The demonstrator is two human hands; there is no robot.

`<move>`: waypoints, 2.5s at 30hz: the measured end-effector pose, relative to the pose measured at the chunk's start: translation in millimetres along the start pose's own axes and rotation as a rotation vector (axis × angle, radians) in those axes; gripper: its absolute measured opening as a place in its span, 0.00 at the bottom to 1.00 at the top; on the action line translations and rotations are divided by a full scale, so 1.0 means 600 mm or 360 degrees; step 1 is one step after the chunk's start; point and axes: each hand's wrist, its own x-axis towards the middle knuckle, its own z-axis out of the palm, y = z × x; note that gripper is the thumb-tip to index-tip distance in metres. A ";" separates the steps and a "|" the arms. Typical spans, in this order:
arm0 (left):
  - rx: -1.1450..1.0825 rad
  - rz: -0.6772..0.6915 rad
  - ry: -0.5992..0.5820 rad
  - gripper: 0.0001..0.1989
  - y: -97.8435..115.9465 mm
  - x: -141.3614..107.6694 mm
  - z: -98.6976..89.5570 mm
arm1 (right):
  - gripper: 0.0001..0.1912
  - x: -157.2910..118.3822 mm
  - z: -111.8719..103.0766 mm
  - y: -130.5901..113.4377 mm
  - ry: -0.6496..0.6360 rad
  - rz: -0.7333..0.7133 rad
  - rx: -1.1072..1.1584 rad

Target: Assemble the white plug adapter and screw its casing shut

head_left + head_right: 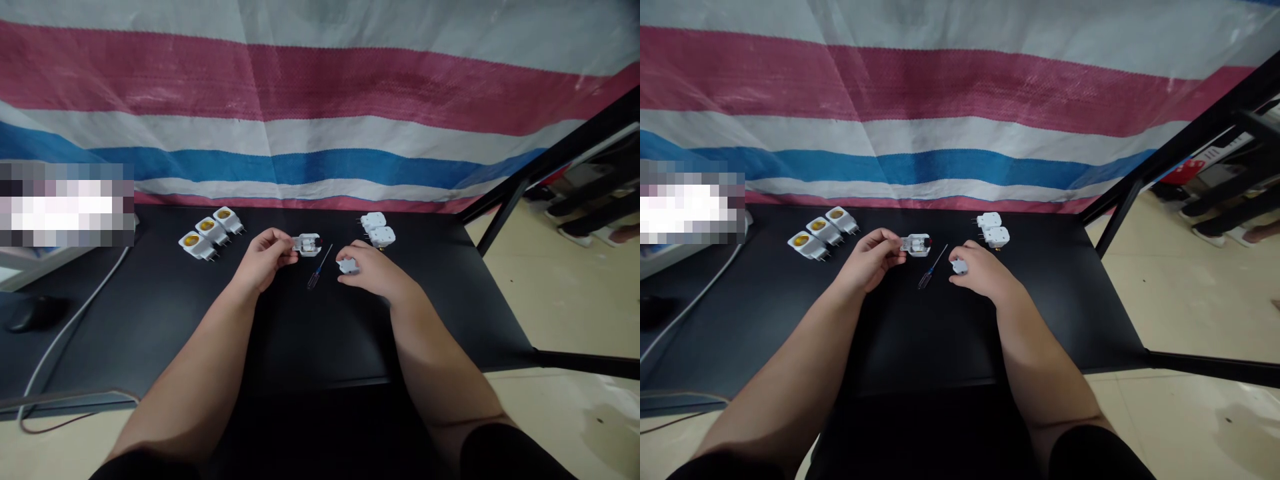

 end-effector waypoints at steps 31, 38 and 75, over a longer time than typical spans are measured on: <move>-0.0010 -0.0093 0.0040 0.13 -0.002 0.005 -0.003 | 0.09 0.001 0.021 -0.027 0.0040 0.0003 -0.0065; -0.0042 -0.0135 0.0043 0.10 -0.001 0.003 -0.001 | 0.06 0.001 0.025 -0.033 -0.0034 -0.0185 -0.0075; 0.0120 -0.0430 -0.0071 0.03 -0.003 0.001 0.004 | 0.11 0.031 0.065 -0.028 0.0748 -0.0726 0.0327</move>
